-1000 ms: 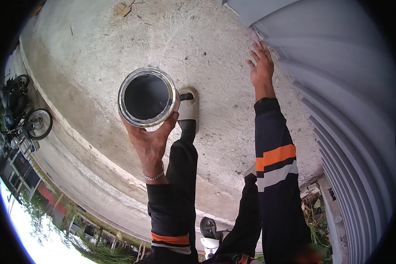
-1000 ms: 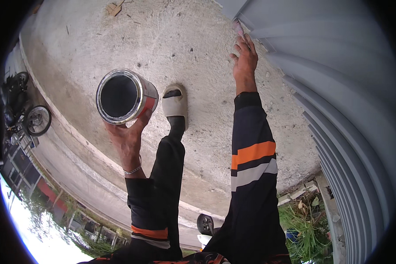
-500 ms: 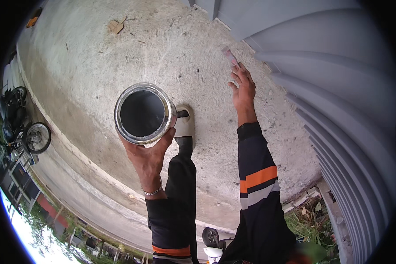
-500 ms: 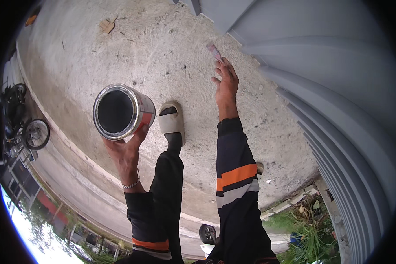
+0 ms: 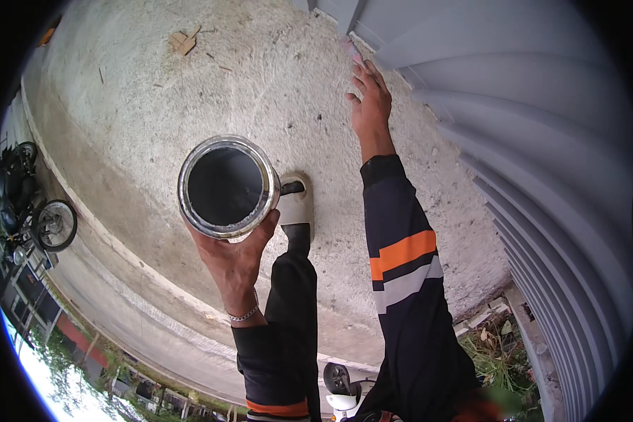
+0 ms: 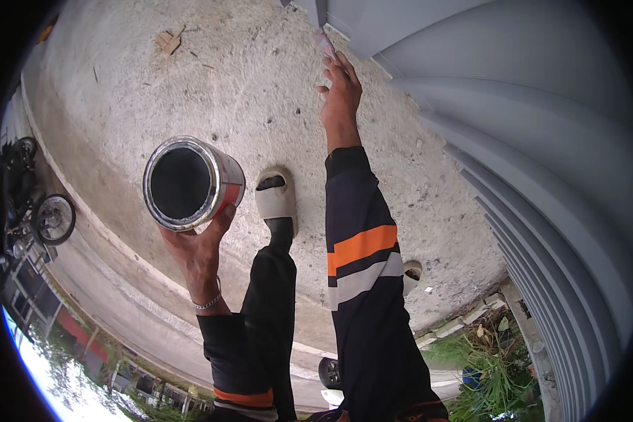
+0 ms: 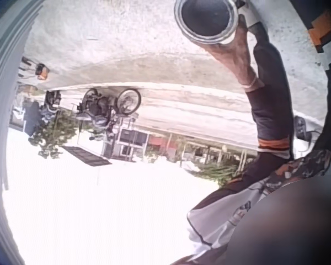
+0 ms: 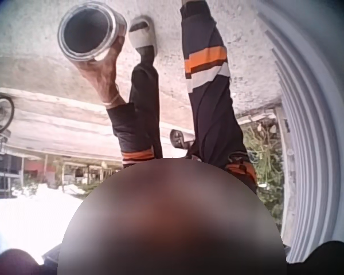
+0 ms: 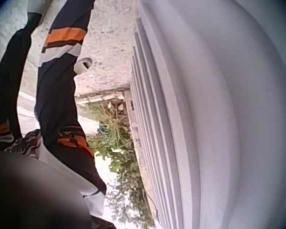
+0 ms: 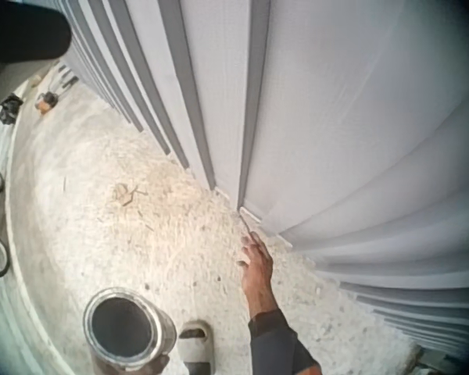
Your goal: Painting the edges and joints of a corrugated metal fence with gray paint.
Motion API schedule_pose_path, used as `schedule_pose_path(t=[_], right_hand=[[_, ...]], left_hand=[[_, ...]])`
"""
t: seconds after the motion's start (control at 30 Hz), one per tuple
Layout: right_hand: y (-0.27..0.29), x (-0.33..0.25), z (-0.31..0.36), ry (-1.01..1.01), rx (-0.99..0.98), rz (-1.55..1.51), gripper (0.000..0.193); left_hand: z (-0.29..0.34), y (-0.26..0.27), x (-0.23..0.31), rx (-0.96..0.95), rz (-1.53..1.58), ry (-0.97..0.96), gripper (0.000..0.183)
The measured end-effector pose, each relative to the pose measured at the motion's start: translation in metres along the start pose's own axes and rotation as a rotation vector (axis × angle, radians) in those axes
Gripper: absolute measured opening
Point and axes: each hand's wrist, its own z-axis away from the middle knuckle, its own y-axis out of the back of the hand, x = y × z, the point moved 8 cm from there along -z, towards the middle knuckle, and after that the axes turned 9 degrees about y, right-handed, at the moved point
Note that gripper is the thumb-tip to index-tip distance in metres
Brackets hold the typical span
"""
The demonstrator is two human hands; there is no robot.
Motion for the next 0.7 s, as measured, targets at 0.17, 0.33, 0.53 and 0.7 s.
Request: schedule_pose_path(t=[0.17, 0.33, 0.53, 0.7], right_hand=[[-0.021, -0.01, 0.0, 0.055, 0.021, -0.069, 0.055], [-0.007, -0.002, 0.005, 0.016, 0.066, -0.038, 0.055], [-0.011, -0.016, 0.005, 0.043, -0.053, 0.093, 0.053], [-0.039, -0.017, 0.03, 0.432, -0.255, 0.584, 0.044]], left_hand=[[-0.001, -0.003, 0.005, -0.047, 0.011, 0.038, 0.103], [-0.003, -0.004, 0.009, -0.066, 0.025, 0.053, 0.102], [0.0, -0.005, 0.009, -0.056, 0.0, 0.074, 0.104], [-0.003, 0.007, 0.006, -0.05, 0.004, 0.077, 0.106]])
